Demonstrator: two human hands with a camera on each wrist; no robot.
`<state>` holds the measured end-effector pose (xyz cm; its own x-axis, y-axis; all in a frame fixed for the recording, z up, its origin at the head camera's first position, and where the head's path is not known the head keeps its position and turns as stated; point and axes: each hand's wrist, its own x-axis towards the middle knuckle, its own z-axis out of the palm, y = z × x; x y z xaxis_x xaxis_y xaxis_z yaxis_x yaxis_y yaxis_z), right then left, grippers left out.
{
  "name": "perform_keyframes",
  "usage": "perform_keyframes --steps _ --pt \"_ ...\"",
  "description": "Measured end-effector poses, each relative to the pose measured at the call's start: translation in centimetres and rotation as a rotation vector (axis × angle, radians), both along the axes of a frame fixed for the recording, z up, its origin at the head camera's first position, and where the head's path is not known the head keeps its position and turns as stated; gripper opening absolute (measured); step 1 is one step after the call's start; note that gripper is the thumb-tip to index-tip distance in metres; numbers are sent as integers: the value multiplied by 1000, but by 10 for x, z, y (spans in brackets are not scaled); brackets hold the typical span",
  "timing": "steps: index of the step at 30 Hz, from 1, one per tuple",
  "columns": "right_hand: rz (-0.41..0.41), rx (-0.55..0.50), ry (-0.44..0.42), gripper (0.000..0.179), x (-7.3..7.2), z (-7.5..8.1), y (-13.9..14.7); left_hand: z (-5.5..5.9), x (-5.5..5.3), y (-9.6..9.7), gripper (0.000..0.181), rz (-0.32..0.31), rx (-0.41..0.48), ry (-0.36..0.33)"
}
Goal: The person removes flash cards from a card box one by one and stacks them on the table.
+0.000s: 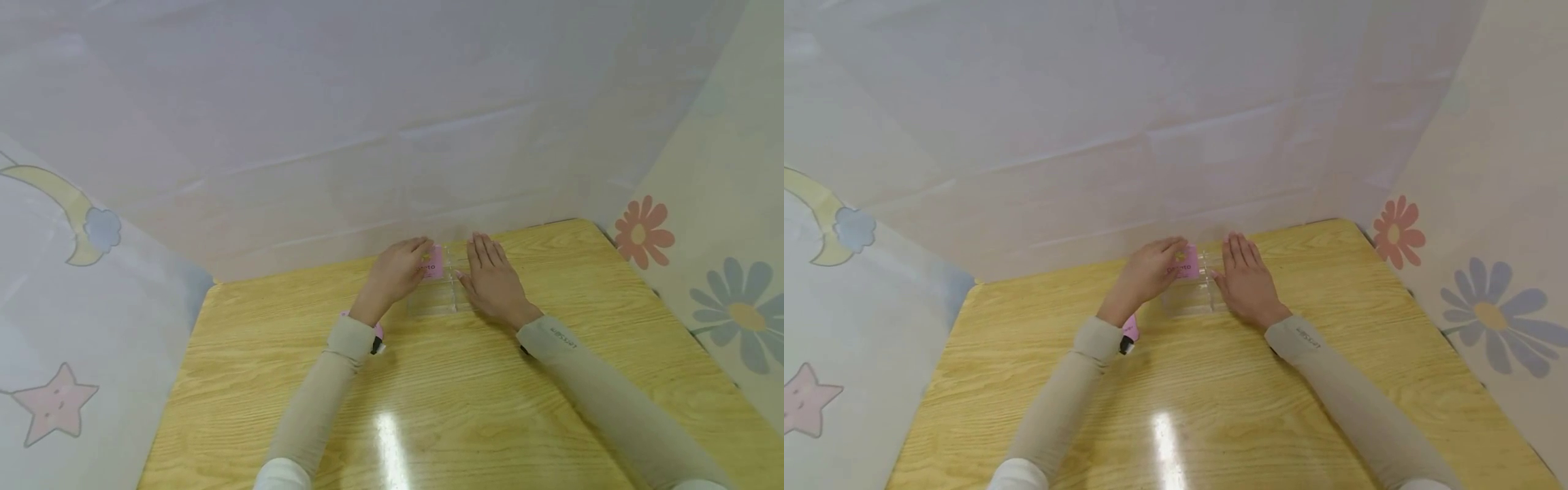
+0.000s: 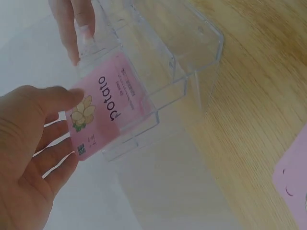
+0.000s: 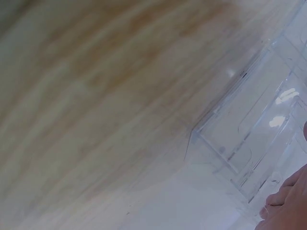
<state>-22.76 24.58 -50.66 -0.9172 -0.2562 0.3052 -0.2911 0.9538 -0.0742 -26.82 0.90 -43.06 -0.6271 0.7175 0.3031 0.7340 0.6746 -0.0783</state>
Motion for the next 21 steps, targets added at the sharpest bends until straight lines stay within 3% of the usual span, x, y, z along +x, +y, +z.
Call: perform_keyframes --steps 14,21 --pt "-7 1 6 76 3 2 0 -9 -3 9 45 -14 -20 65" --pt "0 -13 11 76 4 3 0 -11 -4 12 40 -19 -53 129"
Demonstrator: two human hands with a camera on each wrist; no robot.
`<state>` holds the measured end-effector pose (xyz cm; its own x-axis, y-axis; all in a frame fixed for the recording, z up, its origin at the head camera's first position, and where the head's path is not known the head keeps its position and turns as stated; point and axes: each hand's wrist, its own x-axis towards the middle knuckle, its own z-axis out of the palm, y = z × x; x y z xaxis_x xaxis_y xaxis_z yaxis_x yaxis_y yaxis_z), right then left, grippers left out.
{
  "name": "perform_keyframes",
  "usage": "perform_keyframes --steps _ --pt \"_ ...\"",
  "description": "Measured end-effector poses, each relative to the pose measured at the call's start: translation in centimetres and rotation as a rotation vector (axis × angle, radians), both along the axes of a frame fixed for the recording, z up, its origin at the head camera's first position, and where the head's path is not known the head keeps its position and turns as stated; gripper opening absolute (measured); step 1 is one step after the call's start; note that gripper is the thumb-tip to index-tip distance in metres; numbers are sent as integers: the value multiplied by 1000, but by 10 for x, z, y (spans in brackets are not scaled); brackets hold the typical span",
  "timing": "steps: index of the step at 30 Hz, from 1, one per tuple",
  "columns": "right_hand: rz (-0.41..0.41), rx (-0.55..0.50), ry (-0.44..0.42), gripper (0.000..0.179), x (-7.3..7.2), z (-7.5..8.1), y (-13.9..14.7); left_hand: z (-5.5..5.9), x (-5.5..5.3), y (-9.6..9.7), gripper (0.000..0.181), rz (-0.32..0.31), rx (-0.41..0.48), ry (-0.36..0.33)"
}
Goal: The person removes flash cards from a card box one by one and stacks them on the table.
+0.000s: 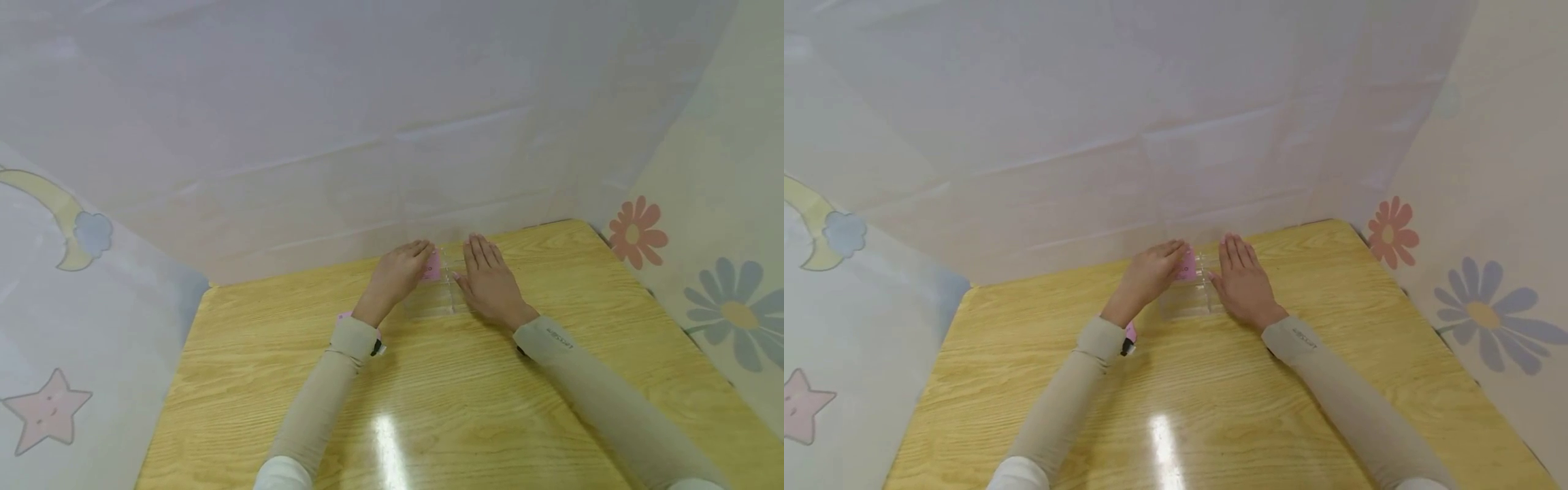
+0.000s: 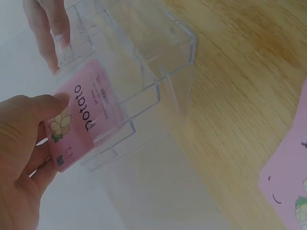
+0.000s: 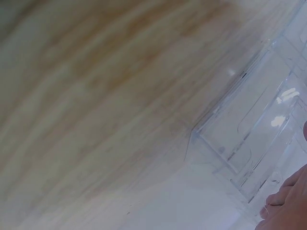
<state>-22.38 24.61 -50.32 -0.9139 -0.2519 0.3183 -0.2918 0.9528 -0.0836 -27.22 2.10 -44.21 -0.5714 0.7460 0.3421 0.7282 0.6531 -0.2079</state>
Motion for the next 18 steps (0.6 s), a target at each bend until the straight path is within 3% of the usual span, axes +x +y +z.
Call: perform_keyframes --steps 6,18 --pt "-8 -13 -14 76 -2 -3 1 -4 0 1 38 -6 -18 55" --pt "-20 4 -31 77 -4 -5 2 -8 -2 -5 38 -8 -18 100"
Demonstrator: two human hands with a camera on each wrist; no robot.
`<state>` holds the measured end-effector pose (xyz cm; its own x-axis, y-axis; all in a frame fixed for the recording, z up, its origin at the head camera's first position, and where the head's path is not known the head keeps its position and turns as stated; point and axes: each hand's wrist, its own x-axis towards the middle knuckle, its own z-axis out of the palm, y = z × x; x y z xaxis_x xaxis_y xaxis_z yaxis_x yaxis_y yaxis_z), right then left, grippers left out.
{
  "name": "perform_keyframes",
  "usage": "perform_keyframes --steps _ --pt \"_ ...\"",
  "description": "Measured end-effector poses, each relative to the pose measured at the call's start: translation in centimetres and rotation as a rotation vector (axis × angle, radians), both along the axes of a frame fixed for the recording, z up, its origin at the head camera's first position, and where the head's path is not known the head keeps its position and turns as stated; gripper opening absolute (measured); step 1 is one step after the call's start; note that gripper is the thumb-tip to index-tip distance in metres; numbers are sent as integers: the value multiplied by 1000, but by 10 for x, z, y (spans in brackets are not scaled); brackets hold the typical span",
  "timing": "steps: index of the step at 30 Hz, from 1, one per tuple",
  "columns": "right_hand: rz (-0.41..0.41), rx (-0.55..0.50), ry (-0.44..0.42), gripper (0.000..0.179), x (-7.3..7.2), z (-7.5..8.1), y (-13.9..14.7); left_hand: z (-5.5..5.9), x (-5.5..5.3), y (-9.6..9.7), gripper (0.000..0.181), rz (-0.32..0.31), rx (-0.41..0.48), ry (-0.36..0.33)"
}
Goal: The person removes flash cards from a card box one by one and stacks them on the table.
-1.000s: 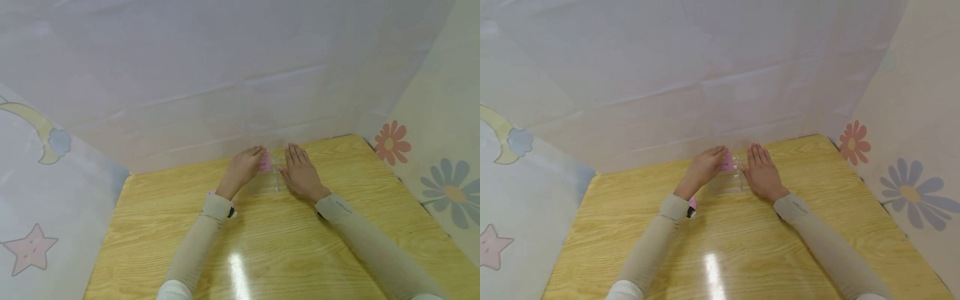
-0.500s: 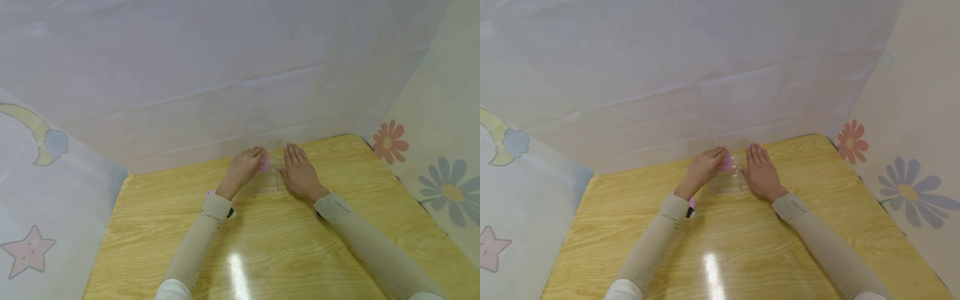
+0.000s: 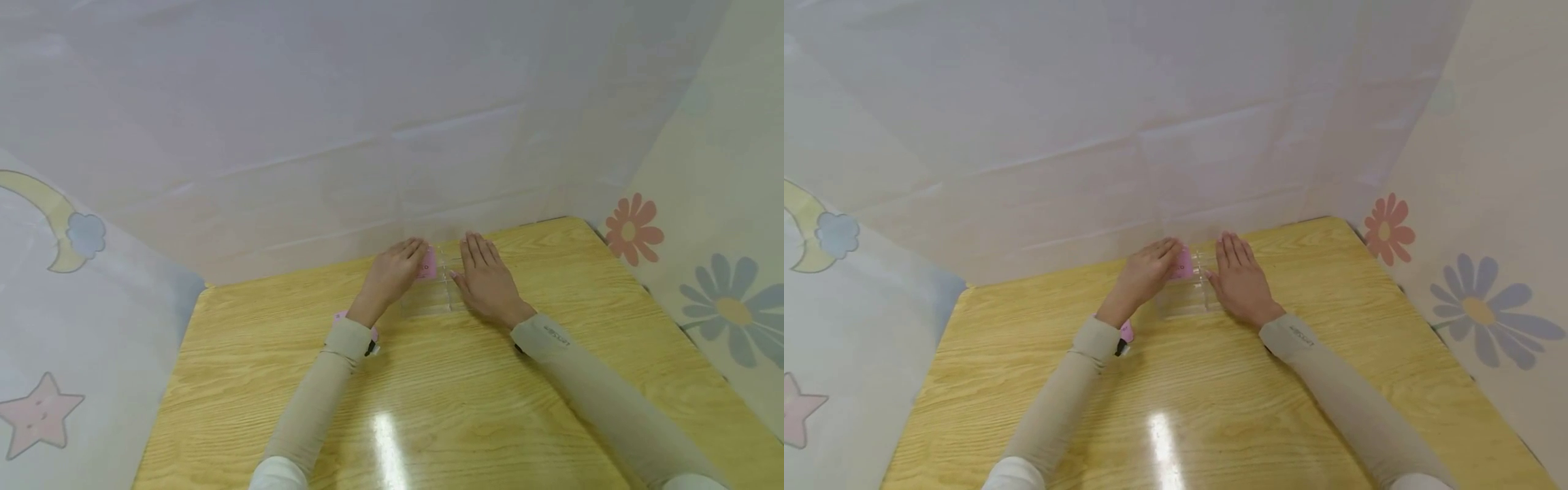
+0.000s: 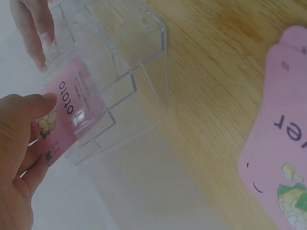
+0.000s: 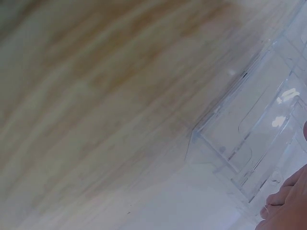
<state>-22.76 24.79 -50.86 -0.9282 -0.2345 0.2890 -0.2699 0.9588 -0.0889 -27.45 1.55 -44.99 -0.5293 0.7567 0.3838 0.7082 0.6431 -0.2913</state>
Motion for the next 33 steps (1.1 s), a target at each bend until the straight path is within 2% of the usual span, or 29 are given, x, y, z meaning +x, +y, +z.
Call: perform_keyframes --steps 19,28,33 --pt "0 -6 9 76 1 0 -3 -6 -3 -3 38 -10 23 38" --pt "2 10 31 77 1 -1 -2 -5 -2 -2 36 -4 36 17" --pt "-1 15 29 77 0 -1 -1 0 0 -1 32 -21 69 -12"
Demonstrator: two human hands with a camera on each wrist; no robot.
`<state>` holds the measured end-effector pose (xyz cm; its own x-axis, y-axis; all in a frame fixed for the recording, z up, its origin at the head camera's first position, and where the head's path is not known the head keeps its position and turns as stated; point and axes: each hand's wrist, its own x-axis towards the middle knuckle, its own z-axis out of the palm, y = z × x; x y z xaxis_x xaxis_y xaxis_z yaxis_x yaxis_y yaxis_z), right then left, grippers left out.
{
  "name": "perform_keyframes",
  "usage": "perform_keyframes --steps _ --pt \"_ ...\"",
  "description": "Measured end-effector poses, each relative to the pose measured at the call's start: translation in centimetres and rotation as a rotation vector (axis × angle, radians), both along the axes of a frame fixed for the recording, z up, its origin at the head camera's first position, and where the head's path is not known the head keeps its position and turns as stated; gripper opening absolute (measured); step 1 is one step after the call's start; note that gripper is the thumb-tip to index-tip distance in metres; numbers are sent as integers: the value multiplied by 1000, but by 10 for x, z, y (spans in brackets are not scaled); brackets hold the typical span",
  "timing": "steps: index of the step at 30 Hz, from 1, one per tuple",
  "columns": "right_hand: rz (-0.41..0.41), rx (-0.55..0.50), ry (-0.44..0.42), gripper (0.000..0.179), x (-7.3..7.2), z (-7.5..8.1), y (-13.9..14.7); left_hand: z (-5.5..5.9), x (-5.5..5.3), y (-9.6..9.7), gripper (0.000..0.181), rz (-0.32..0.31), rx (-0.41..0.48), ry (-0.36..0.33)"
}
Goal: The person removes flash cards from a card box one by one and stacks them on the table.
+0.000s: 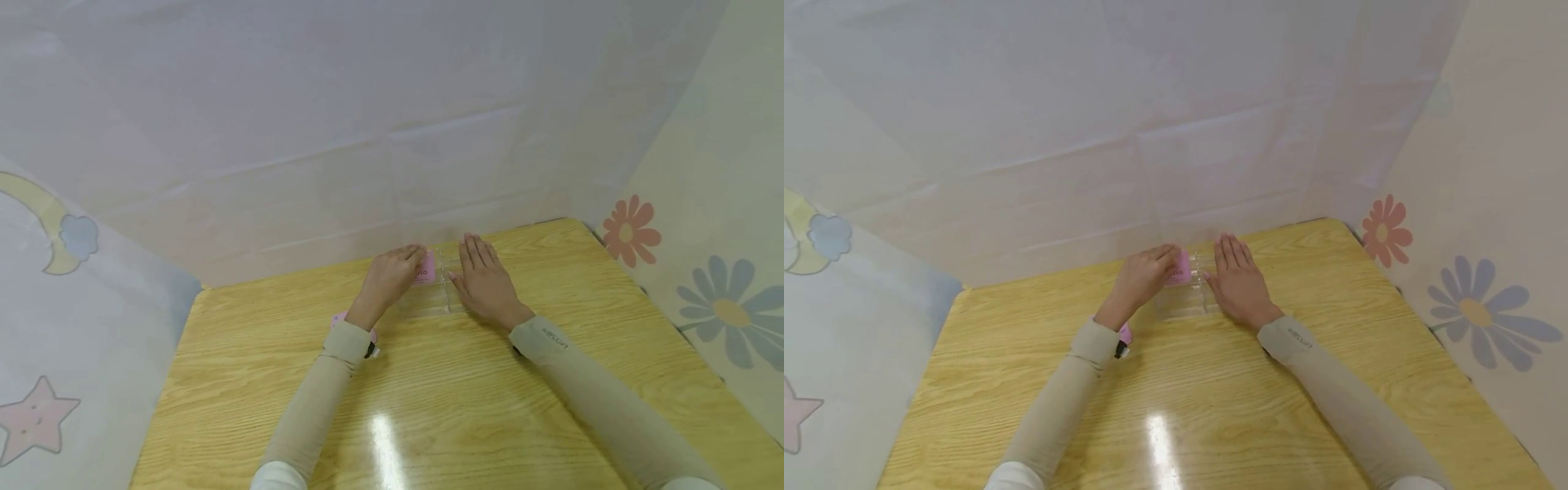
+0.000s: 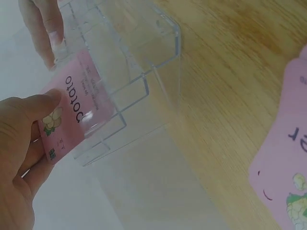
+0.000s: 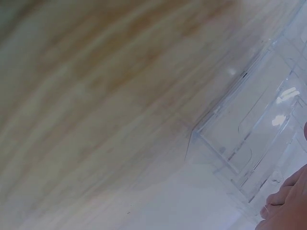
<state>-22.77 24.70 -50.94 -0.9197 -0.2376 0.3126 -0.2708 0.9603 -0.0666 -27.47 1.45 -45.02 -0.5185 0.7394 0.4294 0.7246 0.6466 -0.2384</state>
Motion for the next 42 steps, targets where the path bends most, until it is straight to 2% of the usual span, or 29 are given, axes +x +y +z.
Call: perform_keyframes --steps 10,20,30,37,42 --pt "3 -23 -6 77 0 1 0 10 4 0 27 -35 39 -22" --pt "12 -29 -18 77 2 1 -1 16 6 -1 23 8 13 -54" --pt "10 -34 -3 75 2 2 -2 31 4 -1 20 20 31 -222" --pt "13 -24 -9 76 3 4 -3 40 1 -1 19 -1 69 -387" --pt "13 -20 1 75 1 6 -3 46 -1 -1 20 -24 71 -448"
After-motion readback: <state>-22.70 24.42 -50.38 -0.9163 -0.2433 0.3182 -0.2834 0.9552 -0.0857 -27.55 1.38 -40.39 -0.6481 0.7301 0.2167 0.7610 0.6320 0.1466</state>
